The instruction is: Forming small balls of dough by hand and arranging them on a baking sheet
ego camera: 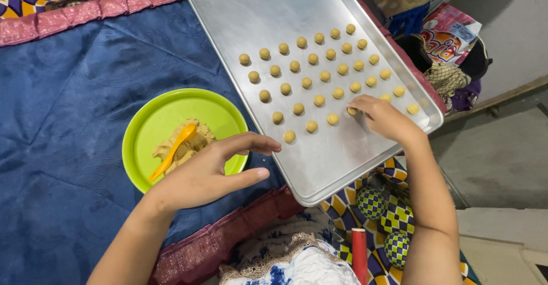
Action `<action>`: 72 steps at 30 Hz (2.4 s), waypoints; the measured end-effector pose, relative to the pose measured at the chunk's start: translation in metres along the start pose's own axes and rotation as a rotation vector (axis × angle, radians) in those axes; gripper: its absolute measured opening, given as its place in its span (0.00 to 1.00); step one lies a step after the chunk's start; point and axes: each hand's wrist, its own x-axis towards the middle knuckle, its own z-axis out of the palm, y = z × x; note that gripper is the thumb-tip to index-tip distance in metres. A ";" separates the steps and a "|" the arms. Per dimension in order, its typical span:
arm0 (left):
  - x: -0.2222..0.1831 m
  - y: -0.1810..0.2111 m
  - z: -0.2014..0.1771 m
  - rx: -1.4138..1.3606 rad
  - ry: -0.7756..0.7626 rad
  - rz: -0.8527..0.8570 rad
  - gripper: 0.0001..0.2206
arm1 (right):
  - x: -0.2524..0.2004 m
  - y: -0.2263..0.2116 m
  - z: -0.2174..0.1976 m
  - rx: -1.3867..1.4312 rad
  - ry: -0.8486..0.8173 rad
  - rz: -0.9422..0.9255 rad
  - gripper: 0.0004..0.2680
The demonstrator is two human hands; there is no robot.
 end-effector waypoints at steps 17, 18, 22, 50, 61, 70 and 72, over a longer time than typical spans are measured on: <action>-0.003 0.001 0.000 -0.025 -0.002 0.042 0.22 | 0.006 -0.045 0.017 0.045 -0.061 -0.124 0.17; -0.003 0.001 0.000 -0.026 0.000 0.041 0.22 | 0.006 -0.047 0.018 0.045 -0.063 -0.126 0.17; -0.004 0.000 0.000 -0.039 -0.007 0.049 0.22 | 0.012 -0.066 0.020 -0.005 -0.013 -0.215 0.18; -0.060 -0.123 -0.038 1.017 0.646 -0.261 0.12 | 0.064 -0.142 0.048 -0.118 -0.060 -0.633 0.13; -0.069 -0.142 -0.028 0.898 0.990 -0.191 0.07 | 0.138 -0.207 0.172 -0.317 0.024 -0.599 0.33; -0.072 -0.144 -0.028 0.138 1.098 0.072 0.06 | 0.135 -0.207 0.186 -0.345 0.114 -0.629 0.20; -0.072 -0.150 -0.029 0.015 1.087 0.102 0.06 | 0.139 -0.204 0.189 -0.374 0.129 -0.647 0.17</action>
